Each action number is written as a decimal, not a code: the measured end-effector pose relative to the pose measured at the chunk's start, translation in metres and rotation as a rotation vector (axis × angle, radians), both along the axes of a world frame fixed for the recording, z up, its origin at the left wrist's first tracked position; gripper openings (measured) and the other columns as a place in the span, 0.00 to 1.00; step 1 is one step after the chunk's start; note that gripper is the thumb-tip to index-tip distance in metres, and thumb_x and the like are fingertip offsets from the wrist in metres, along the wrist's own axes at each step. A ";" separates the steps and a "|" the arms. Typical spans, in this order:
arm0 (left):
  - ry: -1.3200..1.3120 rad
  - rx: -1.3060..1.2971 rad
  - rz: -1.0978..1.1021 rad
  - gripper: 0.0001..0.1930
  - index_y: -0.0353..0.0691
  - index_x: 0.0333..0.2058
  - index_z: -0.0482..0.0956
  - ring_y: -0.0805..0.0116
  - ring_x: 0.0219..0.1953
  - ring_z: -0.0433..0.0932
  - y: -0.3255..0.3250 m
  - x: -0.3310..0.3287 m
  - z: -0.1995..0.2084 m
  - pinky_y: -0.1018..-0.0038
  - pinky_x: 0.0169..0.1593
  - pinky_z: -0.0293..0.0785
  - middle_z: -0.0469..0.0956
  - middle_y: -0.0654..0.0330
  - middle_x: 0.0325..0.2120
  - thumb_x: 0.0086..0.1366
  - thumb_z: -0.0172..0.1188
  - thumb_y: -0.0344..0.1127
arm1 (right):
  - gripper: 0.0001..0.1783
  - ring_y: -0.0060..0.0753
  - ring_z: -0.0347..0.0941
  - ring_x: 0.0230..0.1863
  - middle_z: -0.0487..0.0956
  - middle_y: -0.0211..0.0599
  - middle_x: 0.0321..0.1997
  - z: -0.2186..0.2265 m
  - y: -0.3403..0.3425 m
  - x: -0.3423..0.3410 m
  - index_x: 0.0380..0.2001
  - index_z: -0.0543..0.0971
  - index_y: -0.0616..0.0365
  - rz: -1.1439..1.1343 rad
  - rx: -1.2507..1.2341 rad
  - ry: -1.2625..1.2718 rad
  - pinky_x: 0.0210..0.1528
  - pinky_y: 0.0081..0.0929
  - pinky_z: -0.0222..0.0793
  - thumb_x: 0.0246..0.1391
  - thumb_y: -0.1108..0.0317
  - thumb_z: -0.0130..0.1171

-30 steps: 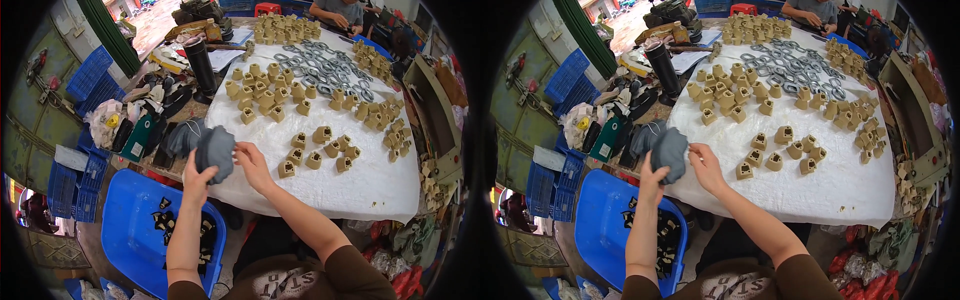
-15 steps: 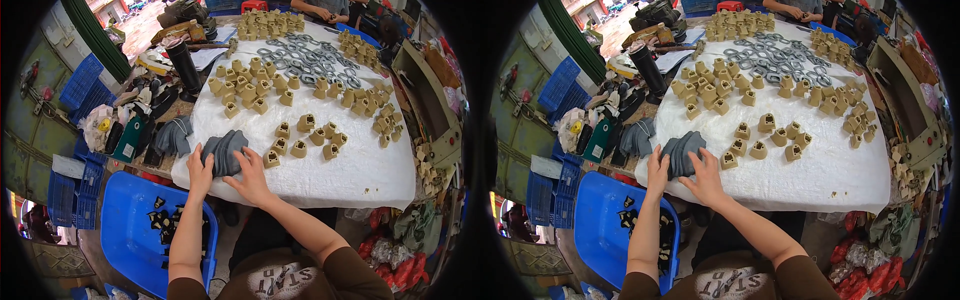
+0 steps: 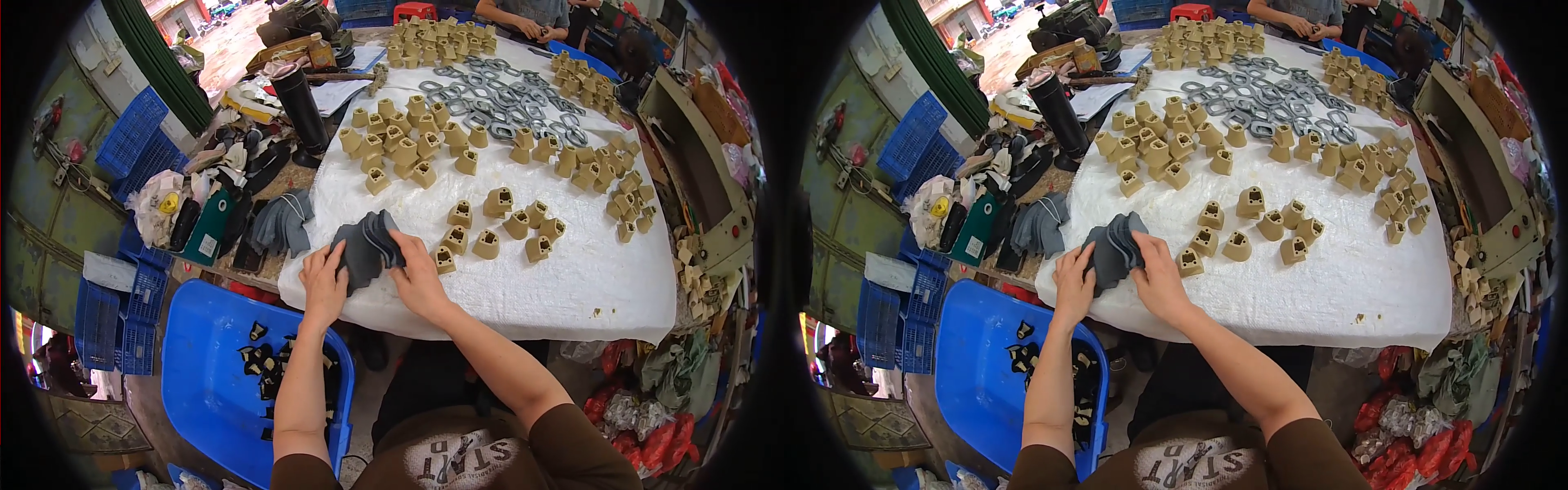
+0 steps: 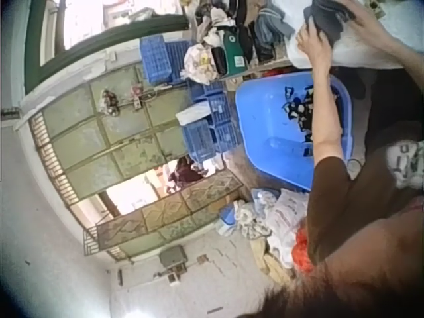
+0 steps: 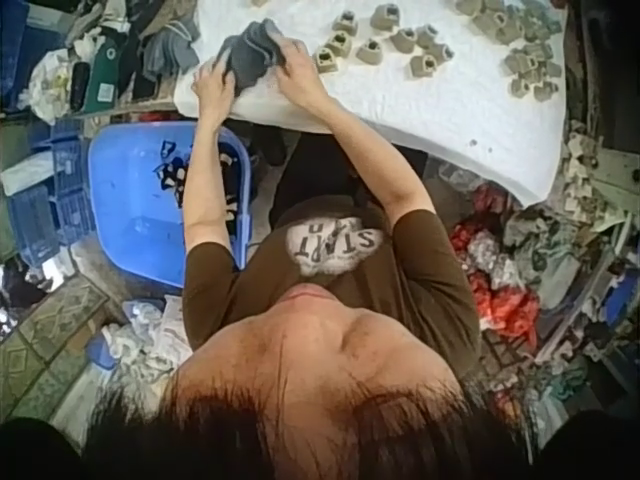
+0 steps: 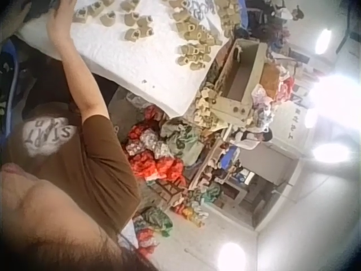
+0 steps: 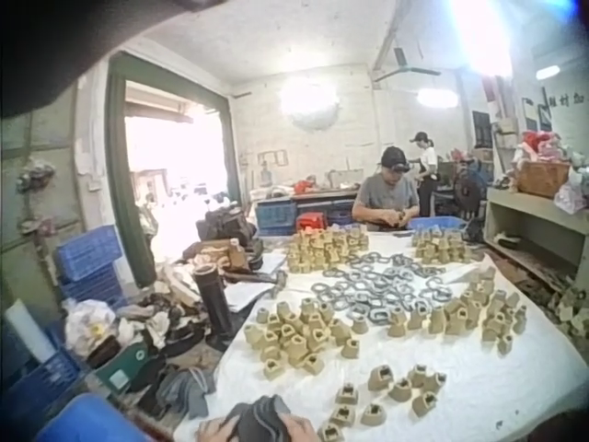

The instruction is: Assembling small components into larger shoe parts by hand.

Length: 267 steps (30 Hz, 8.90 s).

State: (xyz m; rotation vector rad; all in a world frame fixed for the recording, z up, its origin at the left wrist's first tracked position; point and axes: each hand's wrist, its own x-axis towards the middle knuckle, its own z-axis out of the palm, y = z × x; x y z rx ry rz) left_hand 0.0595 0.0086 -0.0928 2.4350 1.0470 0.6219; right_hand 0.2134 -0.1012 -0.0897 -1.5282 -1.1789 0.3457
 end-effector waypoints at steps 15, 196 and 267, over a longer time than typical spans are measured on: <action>-0.385 0.043 -0.188 0.25 0.40 0.51 0.71 0.51 0.56 0.62 -0.061 0.011 0.026 0.60 0.58 0.57 0.66 0.51 0.50 0.51 0.58 0.31 | 0.36 0.44 0.60 0.57 0.65 0.36 0.60 0.028 -0.113 0.071 0.52 0.70 0.50 0.546 -0.212 -0.202 0.60 0.37 0.55 0.34 0.86 0.48; -0.347 0.024 -0.345 0.29 0.38 0.40 0.69 0.53 0.46 0.70 -0.122 0.087 -0.006 0.65 0.49 0.65 0.71 0.52 0.40 0.35 0.70 0.25 | 0.29 0.46 0.60 0.56 0.66 0.38 0.58 0.020 -0.169 0.110 0.49 0.72 0.53 0.148 -0.318 -0.546 0.57 0.40 0.59 0.38 0.68 0.66; -0.941 -1.617 -0.416 0.25 0.39 0.63 0.50 0.57 0.44 0.74 -0.196 0.109 0.034 0.68 0.47 0.71 0.68 0.49 0.51 0.70 0.38 0.38 | 0.18 0.33 0.68 0.35 0.76 0.32 0.30 0.021 -0.224 0.134 0.38 0.77 0.53 -0.462 -0.265 -0.557 0.48 0.37 0.51 0.42 0.61 0.67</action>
